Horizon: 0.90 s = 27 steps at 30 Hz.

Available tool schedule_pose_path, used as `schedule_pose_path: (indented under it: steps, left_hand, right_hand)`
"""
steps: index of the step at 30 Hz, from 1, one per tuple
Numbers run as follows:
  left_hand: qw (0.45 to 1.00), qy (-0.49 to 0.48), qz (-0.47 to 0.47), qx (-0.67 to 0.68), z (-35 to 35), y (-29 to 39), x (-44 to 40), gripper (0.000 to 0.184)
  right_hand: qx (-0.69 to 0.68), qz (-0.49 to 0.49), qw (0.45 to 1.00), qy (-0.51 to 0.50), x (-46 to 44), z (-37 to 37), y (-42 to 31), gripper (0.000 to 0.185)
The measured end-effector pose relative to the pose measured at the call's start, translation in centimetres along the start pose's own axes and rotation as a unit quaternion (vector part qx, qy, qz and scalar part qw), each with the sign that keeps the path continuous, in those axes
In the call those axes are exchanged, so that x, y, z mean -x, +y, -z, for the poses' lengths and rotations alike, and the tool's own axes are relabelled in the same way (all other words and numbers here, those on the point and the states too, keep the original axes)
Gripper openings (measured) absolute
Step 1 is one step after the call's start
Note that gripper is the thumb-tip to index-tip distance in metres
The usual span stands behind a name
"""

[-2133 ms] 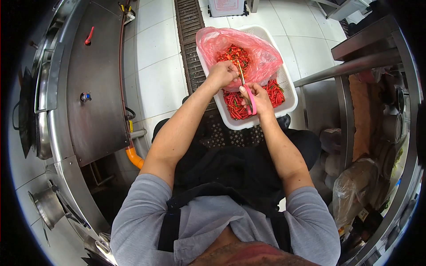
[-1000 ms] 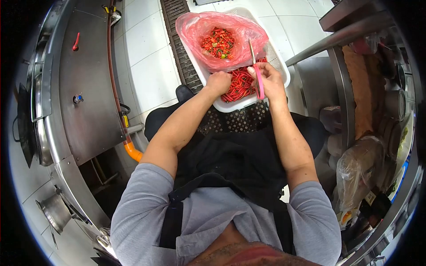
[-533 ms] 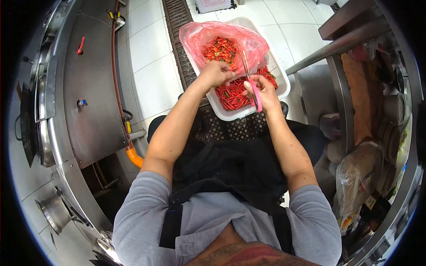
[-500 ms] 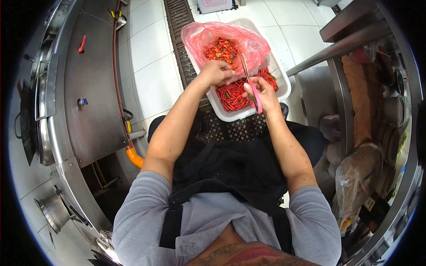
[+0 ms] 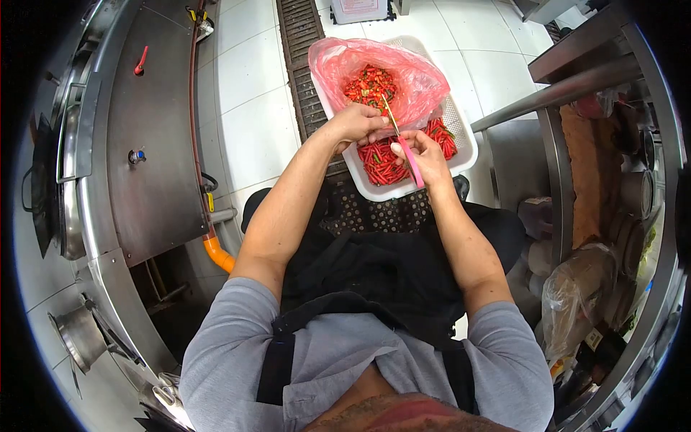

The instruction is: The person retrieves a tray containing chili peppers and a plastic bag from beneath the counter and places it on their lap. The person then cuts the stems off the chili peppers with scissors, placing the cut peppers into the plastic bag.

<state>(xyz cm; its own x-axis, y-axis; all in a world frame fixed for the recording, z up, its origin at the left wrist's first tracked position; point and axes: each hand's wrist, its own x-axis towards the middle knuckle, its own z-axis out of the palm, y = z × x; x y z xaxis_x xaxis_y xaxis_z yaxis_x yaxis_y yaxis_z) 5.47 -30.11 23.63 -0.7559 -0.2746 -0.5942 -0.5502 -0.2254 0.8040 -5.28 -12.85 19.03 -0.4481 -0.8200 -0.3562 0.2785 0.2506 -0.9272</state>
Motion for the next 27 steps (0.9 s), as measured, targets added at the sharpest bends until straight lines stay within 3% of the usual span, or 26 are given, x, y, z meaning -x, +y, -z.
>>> schedule_pose_path:
  steps: [9,14,20,27]
  left_hand:
    - [1.000,0.007,0.010,0.020,-0.3,-0.6,-0.6,0.017]
    - [0.994,0.097,-0.030,0.031,-0.1,-1.0,-1.5,0.018]
    - [0.999,0.032,0.014,-0.021,-0.1,-1.0,-1.1,0.021]
    - [0.996,0.076,-0.006,-0.049,-0.4,-1.6,-1.4,0.030]
  right_hand:
    - [-0.019,-0.012,1.000,0.011,0.0,0.0,0.2,0.043]
    - [-0.031,-0.009,0.999,0.007,-0.3,0.1,0.8,0.045]
    - [-0.030,0.003,1.000,-0.002,-0.3,-0.2,0.7,0.045]
    - [0.047,-0.004,0.999,0.027,-0.5,0.1,0.4,0.045]
